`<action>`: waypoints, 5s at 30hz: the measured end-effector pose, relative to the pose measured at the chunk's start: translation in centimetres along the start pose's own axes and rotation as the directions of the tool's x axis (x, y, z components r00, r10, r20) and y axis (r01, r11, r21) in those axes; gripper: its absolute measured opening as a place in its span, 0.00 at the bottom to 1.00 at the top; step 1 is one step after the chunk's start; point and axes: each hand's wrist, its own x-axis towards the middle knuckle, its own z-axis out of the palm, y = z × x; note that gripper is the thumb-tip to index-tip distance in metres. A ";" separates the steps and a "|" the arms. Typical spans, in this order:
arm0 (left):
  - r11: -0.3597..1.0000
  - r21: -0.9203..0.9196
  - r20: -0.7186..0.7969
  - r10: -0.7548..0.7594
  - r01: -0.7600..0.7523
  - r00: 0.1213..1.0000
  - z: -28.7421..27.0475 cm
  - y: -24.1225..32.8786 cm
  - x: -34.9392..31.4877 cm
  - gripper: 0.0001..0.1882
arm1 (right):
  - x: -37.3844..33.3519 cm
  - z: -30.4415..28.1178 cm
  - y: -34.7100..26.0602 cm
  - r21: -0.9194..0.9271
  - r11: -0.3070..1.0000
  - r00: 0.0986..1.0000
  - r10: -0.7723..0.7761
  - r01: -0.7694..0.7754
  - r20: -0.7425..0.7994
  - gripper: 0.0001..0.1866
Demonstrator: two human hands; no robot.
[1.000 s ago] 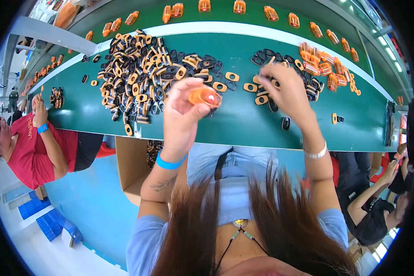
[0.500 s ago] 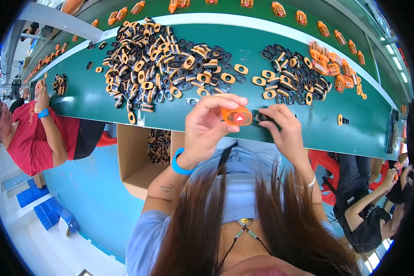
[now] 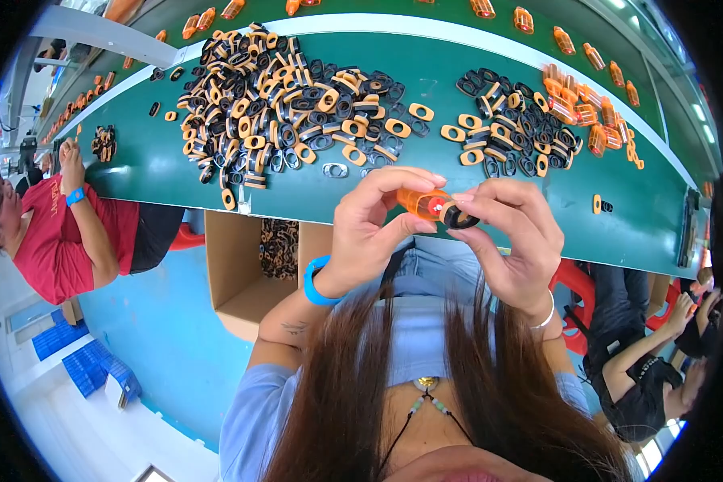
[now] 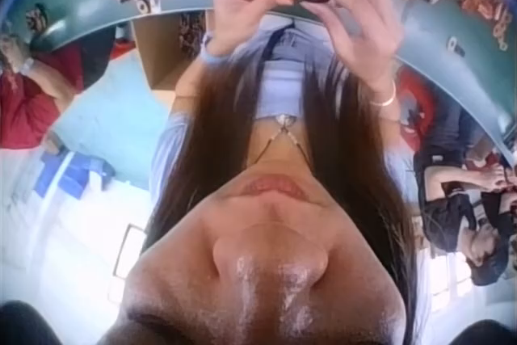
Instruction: The person assembles small electronic components by fitting a black piece into an orange casing by hand.
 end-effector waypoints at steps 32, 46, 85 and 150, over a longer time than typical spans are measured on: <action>0.932 0.352 -0.007 0.100 -0.091 0.995 1.3 0.5 -1.0 0.19 | -0.6 -0.6 -0.5 -0.122 0.989 0.996 -0.082 0.085 0.033 0.19; 0.695 0.647 0.161 0.276 -0.312 0.948 1.5 2.0 -0.9 0.18 | -1.3 -0.7 -0.9 -0.125 0.985 0.993 -0.121 0.119 -0.007 0.16; 0.435 -0.570 0.348 -0.641 0.697 0.684 2.2 3.6 -0.3 0.17 | -0.2 -1.8 0.0 -0.164 0.963 0.975 -0.202 0.215 0.090 0.13; 0.859 0.201 0.510 -0.502 0.470 0.699 0.0 3.8 -4.0 0.10 | -3.4 1.1 3.2 0.484 0.733 0.663 -0.060 -0.478 0.747 0.33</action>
